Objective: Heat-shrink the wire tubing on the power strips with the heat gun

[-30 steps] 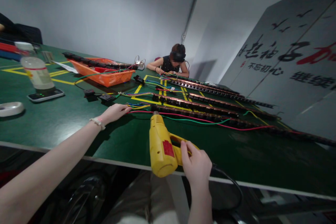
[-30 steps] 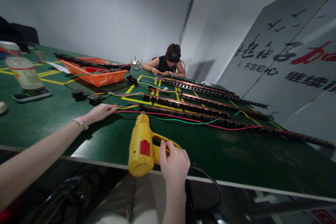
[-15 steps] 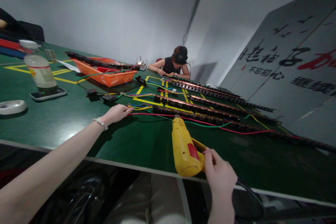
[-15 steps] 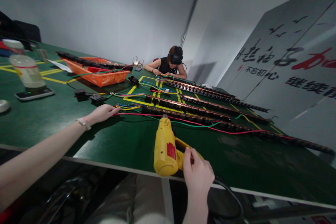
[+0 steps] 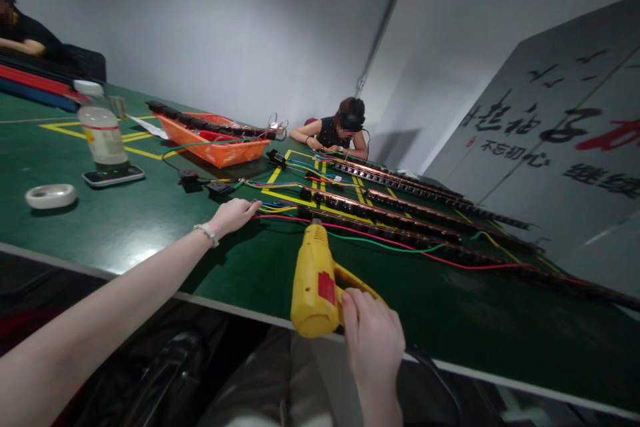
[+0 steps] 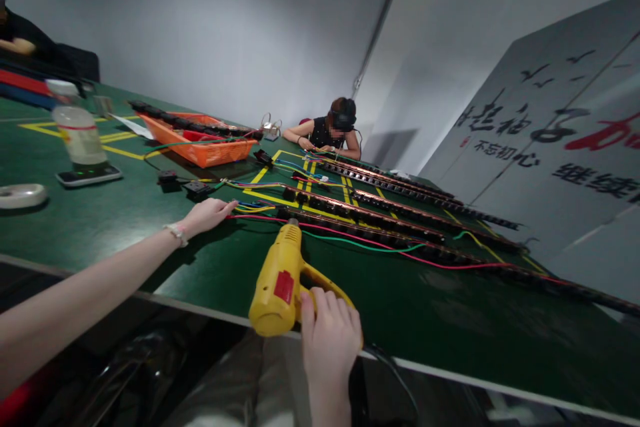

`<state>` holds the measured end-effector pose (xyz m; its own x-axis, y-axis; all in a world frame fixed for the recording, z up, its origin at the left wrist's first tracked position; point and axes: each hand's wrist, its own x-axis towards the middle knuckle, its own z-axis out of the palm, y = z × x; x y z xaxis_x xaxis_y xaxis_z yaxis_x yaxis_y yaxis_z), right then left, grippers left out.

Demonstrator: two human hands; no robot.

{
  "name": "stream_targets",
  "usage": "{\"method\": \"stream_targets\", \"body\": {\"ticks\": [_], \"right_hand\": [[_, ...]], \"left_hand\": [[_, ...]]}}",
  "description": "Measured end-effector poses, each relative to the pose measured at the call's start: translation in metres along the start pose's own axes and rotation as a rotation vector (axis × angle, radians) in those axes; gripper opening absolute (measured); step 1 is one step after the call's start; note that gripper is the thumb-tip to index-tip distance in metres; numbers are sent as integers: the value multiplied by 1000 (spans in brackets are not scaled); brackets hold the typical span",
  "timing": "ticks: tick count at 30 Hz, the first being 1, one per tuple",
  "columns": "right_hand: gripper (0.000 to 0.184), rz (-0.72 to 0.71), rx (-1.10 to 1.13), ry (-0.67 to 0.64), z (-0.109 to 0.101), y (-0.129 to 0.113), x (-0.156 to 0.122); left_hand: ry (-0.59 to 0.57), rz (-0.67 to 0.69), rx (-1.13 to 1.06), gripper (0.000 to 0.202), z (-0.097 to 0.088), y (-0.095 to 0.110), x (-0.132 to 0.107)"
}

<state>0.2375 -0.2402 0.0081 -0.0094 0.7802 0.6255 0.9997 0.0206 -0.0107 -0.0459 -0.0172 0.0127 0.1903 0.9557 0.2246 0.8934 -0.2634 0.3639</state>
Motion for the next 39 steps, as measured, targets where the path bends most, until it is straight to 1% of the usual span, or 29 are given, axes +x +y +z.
{"method": "stream_targets", "body": {"ticks": [3, 8, 10, 13, 15, 17, 19, 21, 23, 25, 28, 32, 35, 39], "right_hand": [[37, -26, 95, -21, 3, -29, 1], [36, -30, 209, -77, 3, -75, 5], [34, -45, 251, -110, 1, -86, 6], [29, -73, 333, -173, -3, -90, 6], [31, -106, 399, -224, -8, -86, 6], [42, -137, 458, -264, -11, -81, 4], [51, -153, 489, -285, -12, -76, 4], [53, -149, 489, -287, -9, -70, 3], [52, -129, 476, -248, -3, -62, 3], [51, -111, 470, -173, 3, -49, 2], [47, -120, 461, -72, 8, -26, -1], [43, -111, 392, -17, 9, 2, -6], [44, -99, 323, 33, 8, 20, -11], [43, -55, 193, 44, 6, 41, -16]], "left_hand": [[11, -40, 4, 68, 0, 0, 0], [-6, -28, 21, 67, 1, 0, -1], [-13, -17, 22, 65, 1, -1, -1], [-36, -11, 19, 63, -1, -1, -1], [-52, -19, 24, 64, -2, -1, -1], [-63, -28, 22, 65, -3, -2, 0], [-63, -25, 13, 64, -3, -4, 0], [-53, 4, 10, 63, -3, -7, 0], [-55, 52, 4, 62, -2, -11, 0], [-64, 84, 0, 62, -2, -13, 0], [-81, 83, -10, 62, -2, -14, 1], [-92, 67, -21, 61, -3, -12, 1], [-82, 63, -29, 60, -3, -12, 0], [-86, 42, -43, 61, -2, -12, 1]]}}
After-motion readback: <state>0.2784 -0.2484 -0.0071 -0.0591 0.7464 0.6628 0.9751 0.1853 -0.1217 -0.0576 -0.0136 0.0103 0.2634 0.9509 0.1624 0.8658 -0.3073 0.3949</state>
